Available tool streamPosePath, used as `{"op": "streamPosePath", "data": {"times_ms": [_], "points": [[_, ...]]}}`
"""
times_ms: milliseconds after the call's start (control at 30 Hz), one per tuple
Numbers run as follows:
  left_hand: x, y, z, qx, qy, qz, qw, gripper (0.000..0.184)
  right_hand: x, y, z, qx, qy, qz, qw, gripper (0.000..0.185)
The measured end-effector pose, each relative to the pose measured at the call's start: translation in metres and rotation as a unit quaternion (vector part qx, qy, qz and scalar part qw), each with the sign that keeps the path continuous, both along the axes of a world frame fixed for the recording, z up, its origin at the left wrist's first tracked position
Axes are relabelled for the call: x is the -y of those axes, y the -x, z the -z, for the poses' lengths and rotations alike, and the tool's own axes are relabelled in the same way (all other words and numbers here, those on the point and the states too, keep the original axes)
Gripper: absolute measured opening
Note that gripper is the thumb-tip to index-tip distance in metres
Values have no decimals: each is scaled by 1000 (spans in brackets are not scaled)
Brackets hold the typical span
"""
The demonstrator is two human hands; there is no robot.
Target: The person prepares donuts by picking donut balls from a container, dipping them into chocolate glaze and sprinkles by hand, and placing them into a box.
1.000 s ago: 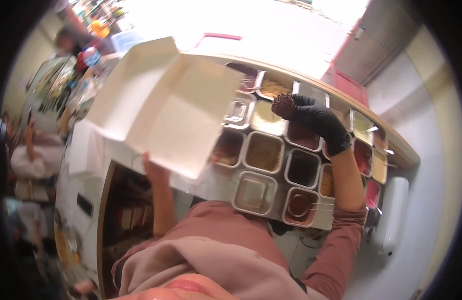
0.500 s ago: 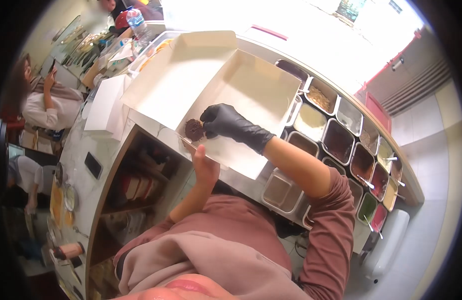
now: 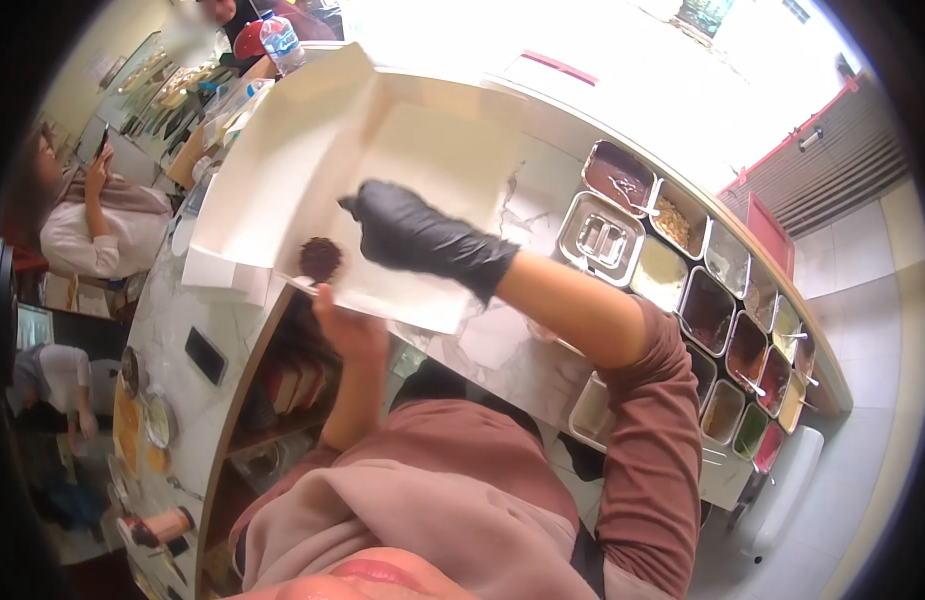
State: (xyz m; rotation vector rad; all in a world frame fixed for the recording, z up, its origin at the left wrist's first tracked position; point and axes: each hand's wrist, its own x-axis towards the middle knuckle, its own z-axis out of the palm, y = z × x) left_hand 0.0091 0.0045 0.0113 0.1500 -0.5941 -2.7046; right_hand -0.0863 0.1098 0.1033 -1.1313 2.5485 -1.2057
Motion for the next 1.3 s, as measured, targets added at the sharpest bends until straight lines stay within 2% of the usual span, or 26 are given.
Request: {"op": "streamPosePath", "data": {"times_ms": [33,133,167,233,300,367,433,500,533,567,633,767,800,900,933,1033,1067,1100,1167,1233,1300], "points": [[15,9,-8,-16,-8,-5,1000,33,-4,15,-13,-17,69,-16,997,29],[66,35,-31,-99,-23,-14,995,37,-37,53,-65,69,241,-27,968,21],[85,42,-39,-127,-25,-14,992,39,-48,61,-81,20,204,11,979,19],[119,56,-50,-142,-13,-57,988,42,-56,91,-79,68,164,46,983,18],[143,67,-57,-88,33,-163,982,47,-46,130,-39,153,149,115,970,18],[166,75,-60,-76,35,-206,975,46,-25,169,16,204,115,163,958,18],[186,80,-57,-93,36,-240,966,45,-3,199,71,112,67,94,987,17],[197,86,-53,-96,43,-273,956,44,22,223,114,95,41,93,990,19],[202,88,-53,-90,50,-289,952,44,37,226,113,128,13,137,982,23],[205,92,-53,-84,57,-305,947,45,47,239,127,-4,12,125,992,24],[209,101,-52,-48,59,-348,935,46,68,254,134,-145,-31,166,975,23],[216,105,-44,-33,76,-361,929,47,95,282,144,-211,-174,295,916,32],[219,105,-41,-34,80,-357,930,48,99,284,137,-161,-251,279,913,36],[225,99,-30,-65,60,-323,942,48,104,289,136,-119,-224,328,910,41],[223,99,-27,-66,58,-320,943,47,100,286,138,-142,-179,324,918,43],[213,93,-29,-72,52,-322,943,45,85,277,128,2,73,230,970,44],[206,92,-30,-74,49,-327,941,44,76,269,125,21,169,215,962,44],[200,89,-32,-76,47,-330,940,43,66,253,108,103,272,172,941,42],[189,82,-32,-83,47,-326,940,41,27,224,78,224,339,115,907,39],[175,71,-33,-80,42,-320,943,40,-19,193,62,255,343,117,896,39],[166,55,-22,-110,33,-300,947,39,-67,149,42,352,416,146,826,36]]}}
